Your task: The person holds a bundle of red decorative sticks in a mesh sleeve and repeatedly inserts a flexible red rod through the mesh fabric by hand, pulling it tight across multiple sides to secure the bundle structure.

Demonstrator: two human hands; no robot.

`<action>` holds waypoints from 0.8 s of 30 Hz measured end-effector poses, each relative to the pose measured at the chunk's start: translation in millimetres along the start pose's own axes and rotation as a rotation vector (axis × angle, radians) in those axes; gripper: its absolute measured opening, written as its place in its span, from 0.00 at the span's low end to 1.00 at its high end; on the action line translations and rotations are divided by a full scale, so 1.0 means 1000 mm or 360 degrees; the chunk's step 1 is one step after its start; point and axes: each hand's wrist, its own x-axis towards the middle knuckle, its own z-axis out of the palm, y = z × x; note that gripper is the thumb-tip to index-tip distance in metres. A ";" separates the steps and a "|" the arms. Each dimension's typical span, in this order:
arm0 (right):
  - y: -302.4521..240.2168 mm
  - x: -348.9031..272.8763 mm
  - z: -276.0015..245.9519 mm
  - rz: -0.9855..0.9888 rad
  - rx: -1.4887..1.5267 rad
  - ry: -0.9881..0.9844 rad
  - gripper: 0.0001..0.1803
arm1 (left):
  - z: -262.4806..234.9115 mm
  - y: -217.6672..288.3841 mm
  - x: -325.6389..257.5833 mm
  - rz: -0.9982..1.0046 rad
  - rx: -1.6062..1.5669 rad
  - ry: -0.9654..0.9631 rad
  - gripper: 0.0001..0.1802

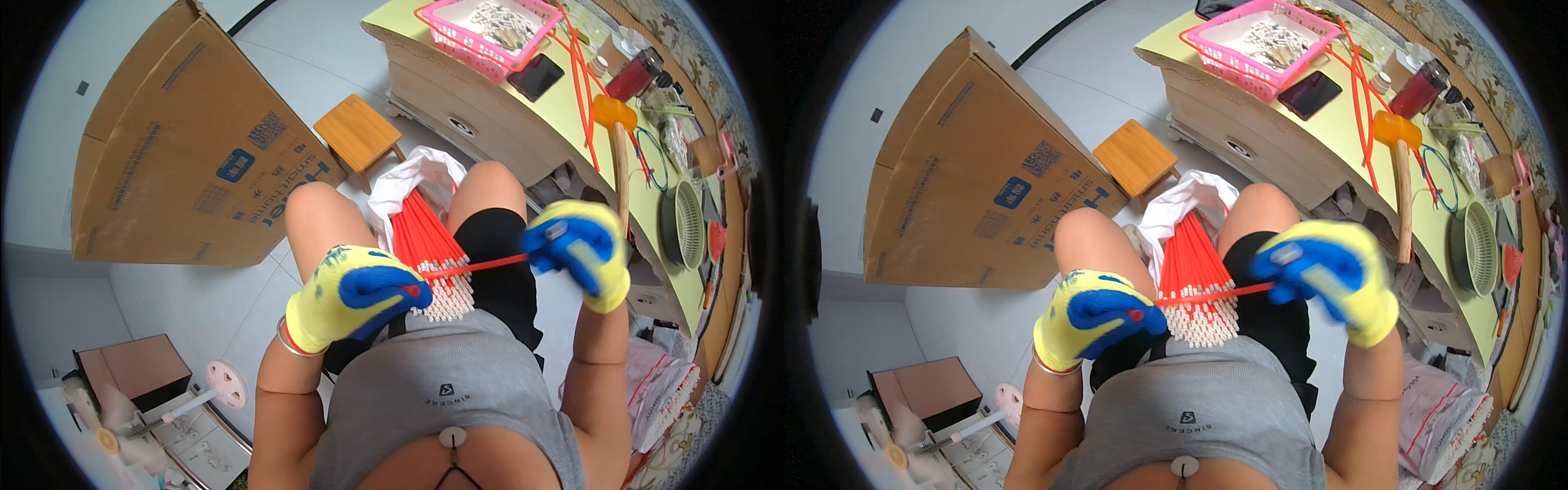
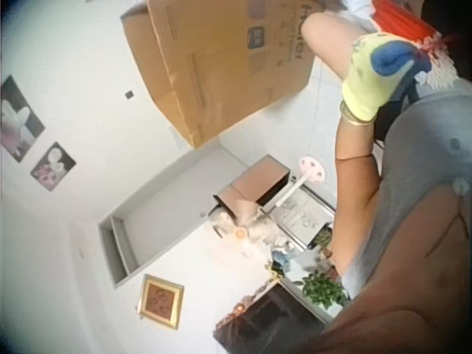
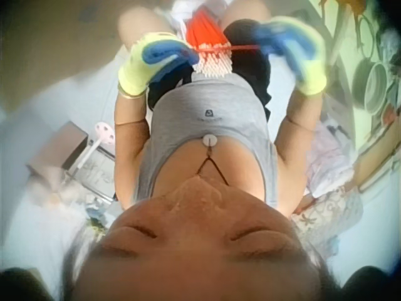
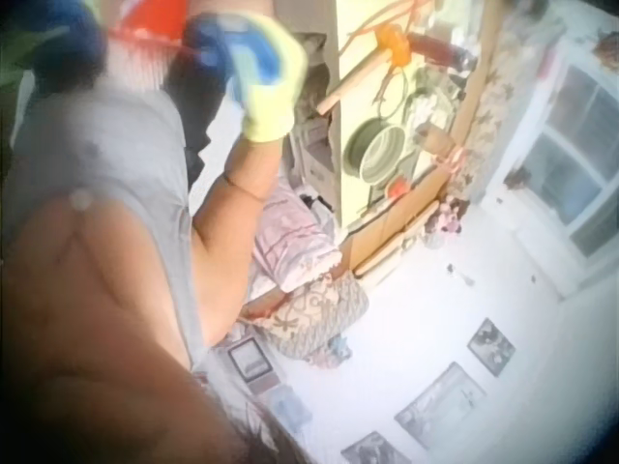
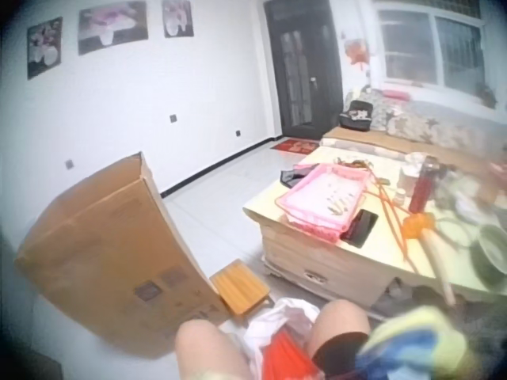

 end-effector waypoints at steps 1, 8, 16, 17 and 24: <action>-0.004 0.014 0.011 -0.0326 -0.0427 -0.0352 0.11 | 0.005 0.003 -0.002 -0.0006 0.0164 -0.0015 0.11; 0.006 0.011 0.063 -0.0341 -0.0988 -0.0766 0.15 | 0.028 0.003 -0.012 -0.0013 0.0556 -0.0011 0.16; 0.018 0.003 0.073 -0.0436 -0.1323 -0.0773 0.13 | 0.033 0.003 -0.019 -0.0058 0.0697 -0.0120 0.19; 0.018 0.003 0.074 -0.0430 -0.1326 -0.0773 0.13 | 0.034 0.001 -0.021 -0.0050 0.0765 -0.0196 0.20; 0.014 0.018 0.075 -0.0229 -0.1235 -0.1028 0.12 | 0.035 -0.007 -0.027 -0.0524 0.0619 -0.0630 0.26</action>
